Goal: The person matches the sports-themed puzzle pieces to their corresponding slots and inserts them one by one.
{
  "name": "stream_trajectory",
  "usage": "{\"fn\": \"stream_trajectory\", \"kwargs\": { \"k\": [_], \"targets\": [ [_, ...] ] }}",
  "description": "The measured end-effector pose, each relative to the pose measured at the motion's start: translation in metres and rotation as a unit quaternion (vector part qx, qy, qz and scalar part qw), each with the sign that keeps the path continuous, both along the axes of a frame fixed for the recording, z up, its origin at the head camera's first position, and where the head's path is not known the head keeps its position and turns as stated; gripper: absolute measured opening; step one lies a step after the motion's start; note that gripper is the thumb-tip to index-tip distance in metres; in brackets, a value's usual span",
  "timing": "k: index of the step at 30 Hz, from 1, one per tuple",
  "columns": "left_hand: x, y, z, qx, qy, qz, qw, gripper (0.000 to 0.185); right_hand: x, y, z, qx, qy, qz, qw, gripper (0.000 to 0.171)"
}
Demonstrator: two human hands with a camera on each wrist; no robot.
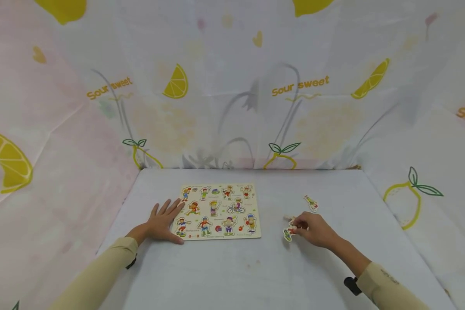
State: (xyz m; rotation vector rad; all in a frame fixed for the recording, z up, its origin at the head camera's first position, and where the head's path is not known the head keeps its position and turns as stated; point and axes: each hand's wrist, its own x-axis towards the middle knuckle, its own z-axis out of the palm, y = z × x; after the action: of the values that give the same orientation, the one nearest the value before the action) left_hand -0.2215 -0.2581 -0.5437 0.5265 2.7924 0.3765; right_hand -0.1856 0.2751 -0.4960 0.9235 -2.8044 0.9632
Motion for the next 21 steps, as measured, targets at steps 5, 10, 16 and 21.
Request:
{"fn": "stream_trajectory", "kwargs": {
  "k": [5,10,16,21],
  "targets": [
    [0.002,-0.001,0.001,0.007,0.004,-0.002,1.0000,0.138,-0.015,-0.014,0.012,-0.004,0.019,-0.019,1.000,0.014],
    [0.000,-0.001,-0.002,0.012,0.010,-0.008,0.9998,0.137,-0.026,-0.028,0.023,0.006,0.030,-0.058,0.998,0.013],
    [0.001,0.001,-0.001,-0.010,0.003,-0.003,0.9999,0.138,-0.036,-0.043,0.033,0.004,0.032,-0.052,0.998,0.014],
    [0.001,0.002,0.003,-0.011,0.002,0.003,0.9999,0.137,-0.043,-0.052,0.035,-0.011,0.056,-0.030,0.998,0.012]
  ]
}}
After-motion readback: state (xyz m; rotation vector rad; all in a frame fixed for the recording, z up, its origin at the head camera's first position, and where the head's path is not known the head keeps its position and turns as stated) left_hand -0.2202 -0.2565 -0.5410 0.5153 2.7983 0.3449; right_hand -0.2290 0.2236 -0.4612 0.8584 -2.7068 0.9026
